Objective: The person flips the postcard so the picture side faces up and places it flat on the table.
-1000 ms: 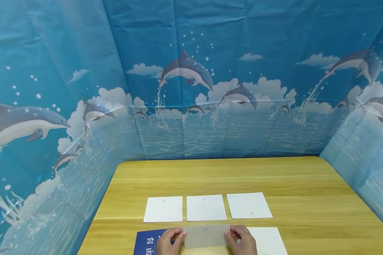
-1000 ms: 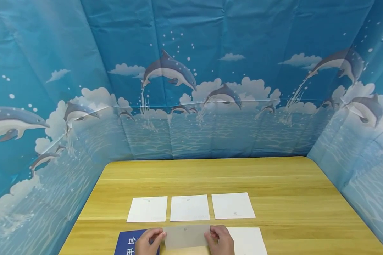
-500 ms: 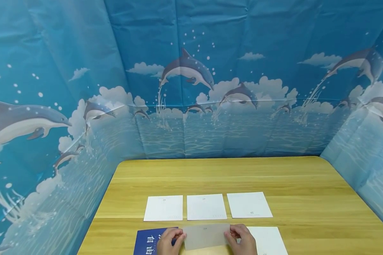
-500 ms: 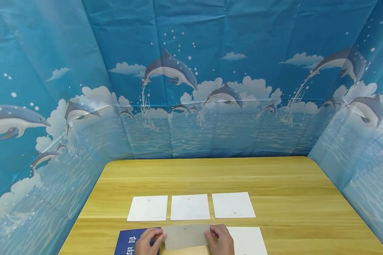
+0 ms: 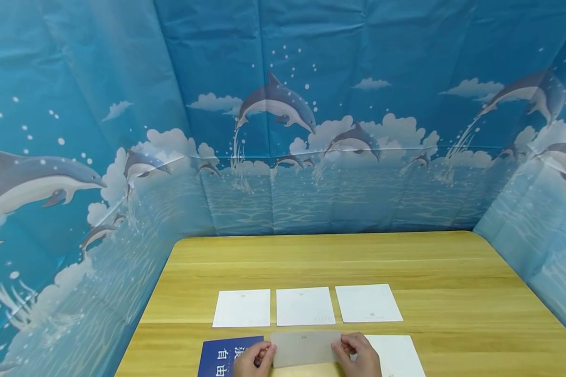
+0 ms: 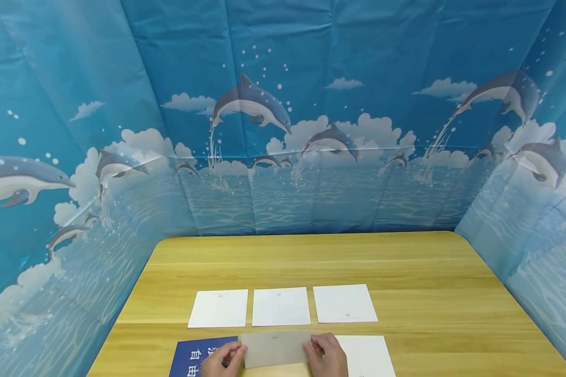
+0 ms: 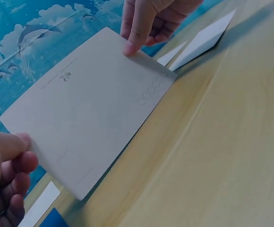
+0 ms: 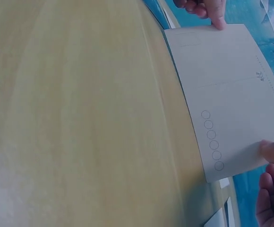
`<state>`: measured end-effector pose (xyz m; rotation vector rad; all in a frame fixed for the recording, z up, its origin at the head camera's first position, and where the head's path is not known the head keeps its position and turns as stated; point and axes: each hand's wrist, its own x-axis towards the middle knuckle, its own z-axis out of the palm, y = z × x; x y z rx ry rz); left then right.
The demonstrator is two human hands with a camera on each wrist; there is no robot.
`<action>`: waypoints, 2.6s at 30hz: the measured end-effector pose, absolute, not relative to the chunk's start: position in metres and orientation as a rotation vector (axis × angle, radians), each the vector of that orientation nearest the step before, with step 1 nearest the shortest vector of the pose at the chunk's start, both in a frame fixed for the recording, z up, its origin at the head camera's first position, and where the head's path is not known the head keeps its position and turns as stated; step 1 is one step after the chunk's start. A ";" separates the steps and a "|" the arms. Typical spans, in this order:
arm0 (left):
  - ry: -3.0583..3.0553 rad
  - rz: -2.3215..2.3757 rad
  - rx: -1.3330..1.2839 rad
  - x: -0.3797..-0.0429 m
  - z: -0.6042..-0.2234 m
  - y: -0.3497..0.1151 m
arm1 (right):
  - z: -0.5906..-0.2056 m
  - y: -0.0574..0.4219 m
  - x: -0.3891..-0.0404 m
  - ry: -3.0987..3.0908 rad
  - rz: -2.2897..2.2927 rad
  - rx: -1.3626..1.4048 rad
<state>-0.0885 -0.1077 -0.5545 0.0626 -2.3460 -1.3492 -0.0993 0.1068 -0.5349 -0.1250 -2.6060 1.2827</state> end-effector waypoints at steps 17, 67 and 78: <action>-2.228 -2.006 0.325 -0.091 -0.552 -0.103 | -0.539 0.105 -0.097 -2.592 1.425 -0.343; -2.210 -2.280 0.432 -0.093 -0.538 -0.114 | -0.534 0.119 -0.095 -2.301 2.297 -0.375; -2.398 -2.060 0.465 -0.085 -0.540 -0.112 | -0.536 0.121 -0.090 -2.510 2.083 -0.499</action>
